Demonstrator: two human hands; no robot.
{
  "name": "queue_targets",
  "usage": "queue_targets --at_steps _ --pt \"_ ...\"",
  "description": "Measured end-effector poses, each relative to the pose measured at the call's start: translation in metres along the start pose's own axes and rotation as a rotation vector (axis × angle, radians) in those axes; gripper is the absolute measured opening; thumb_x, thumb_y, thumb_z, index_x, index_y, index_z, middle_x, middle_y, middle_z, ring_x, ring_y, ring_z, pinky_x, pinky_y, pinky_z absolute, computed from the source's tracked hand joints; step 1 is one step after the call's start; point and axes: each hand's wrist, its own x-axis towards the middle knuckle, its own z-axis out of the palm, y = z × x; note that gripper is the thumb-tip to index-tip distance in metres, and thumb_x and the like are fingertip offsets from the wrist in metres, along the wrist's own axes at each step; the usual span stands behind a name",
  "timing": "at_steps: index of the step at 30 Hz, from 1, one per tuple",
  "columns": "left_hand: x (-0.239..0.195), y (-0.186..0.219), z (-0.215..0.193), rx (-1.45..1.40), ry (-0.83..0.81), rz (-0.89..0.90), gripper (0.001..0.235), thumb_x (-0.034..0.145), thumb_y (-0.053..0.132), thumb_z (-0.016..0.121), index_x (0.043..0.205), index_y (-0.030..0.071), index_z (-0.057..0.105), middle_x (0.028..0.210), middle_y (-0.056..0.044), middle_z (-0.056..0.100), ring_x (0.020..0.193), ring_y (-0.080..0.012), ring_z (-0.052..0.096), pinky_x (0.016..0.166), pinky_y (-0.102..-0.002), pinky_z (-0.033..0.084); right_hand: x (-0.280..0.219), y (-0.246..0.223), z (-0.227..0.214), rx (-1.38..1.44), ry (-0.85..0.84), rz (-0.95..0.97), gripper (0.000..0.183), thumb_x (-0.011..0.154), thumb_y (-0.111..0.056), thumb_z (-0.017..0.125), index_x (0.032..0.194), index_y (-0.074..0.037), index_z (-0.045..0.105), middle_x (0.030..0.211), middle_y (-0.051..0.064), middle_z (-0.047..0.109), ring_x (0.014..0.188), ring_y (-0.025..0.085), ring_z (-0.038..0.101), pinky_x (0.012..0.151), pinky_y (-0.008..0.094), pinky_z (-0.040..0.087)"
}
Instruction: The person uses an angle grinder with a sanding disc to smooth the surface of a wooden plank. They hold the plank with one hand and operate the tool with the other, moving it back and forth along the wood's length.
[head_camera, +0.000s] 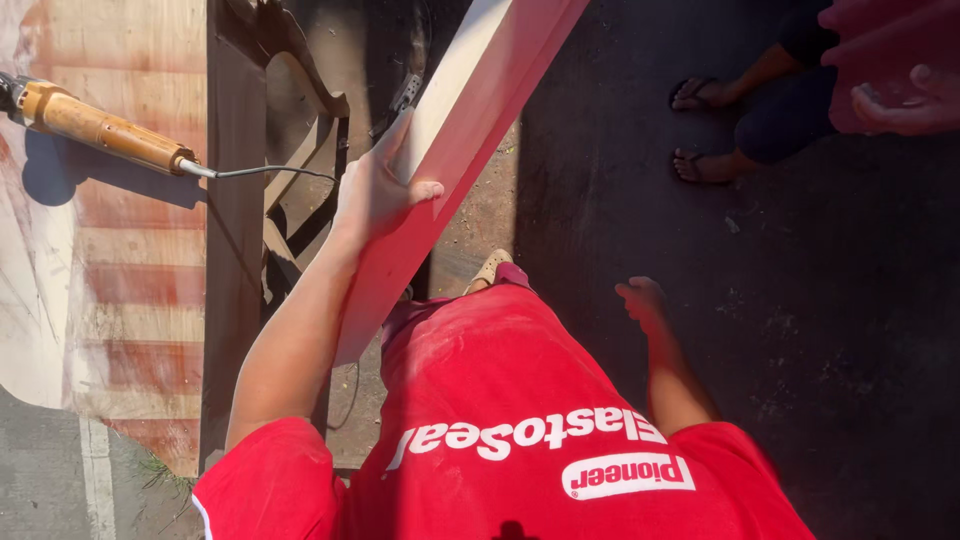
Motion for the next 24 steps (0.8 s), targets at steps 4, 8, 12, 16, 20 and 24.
queue_targets --at_steps 4,8,12,16,20,24 --pt "0.095 0.056 0.063 0.131 -0.095 0.115 0.105 0.065 0.037 0.088 0.158 0.028 0.04 0.125 -0.015 0.071 0.113 -0.0346 0.07 0.1 -0.04 0.054 -0.046 0.062 -0.018 0.367 0.081 0.171 0.032 0.085 -0.031 0.075 0.104 -0.006 0.068 0.09 0.006 0.063 0.07 0.021 0.061 0.055 0.037 0.05" --pt "0.136 0.112 0.139 0.106 -0.11 0.278 0.102 0.061 0.042 0.088 0.152 0.023 0.045 0.126 -0.013 0.072 0.11 -0.0337 0.072 0.097 -0.041 0.056 -0.08 0.092 0.0 0.158 -0.205 0.016 0.031 0.091 -0.028 0.072 0.109 -0.003 0.069 0.097 0.011 0.068 0.081 0.024 0.066 0.066 0.039 0.055" --pt "0.162 0.155 0.192 0.167 -0.196 0.279 0.088 0.058 0.049 0.09 0.132 0.012 0.06 0.118 -0.015 0.072 0.108 -0.0341 0.071 0.092 -0.042 0.057 -0.06 0.017 -0.023 0.059 -0.27 0.031 0.029 0.091 -0.027 0.071 0.106 -0.002 0.069 0.094 0.012 0.067 0.078 0.024 0.065 0.065 0.039 0.054" --pt "0.188 0.166 0.224 0.16 -0.255 0.267 0.085 0.06 0.05 0.089 0.128 0.006 0.063 0.117 -0.017 0.075 0.108 -0.0321 0.074 0.092 -0.041 0.058 -0.073 -0.024 -0.03 0.049 -0.209 -0.027 0.028 0.091 -0.027 0.07 0.103 -0.001 0.069 0.09 0.013 0.067 0.075 0.024 0.064 0.063 0.039 0.053" --pt "0.212 0.175 0.256 0.103 -0.287 0.338 0.095 0.057 0.05 0.092 0.133 0.006 0.058 0.117 -0.017 0.074 0.107 -0.0312 0.072 0.091 -0.04 0.058 -0.071 -0.027 -0.037 0.055 -0.145 -0.064 0.027 0.091 -0.026 0.069 0.1 -0.001 0.068 0.087 0.013 0.067 0.071 0.024 0.063 0.061 0.039 0.051" --pt "0.219 0.194 0.3 -0.047 -0.371 0.329 0.103 0.056 0.044 0.089 0.146 0.014 0.049 0.119 -0.013 0.076 0.108 -0.027 0.077 0.091 -0.038 0.061 -0.048 -0.05 -0.037 0.06 -0.168 -0.07 0.026 0.091 -0.025 0.069 0.097 0.0 0.068 0.084 0.014 0.067 0.068 0.024 0.062 0.059 0.04 0.05"
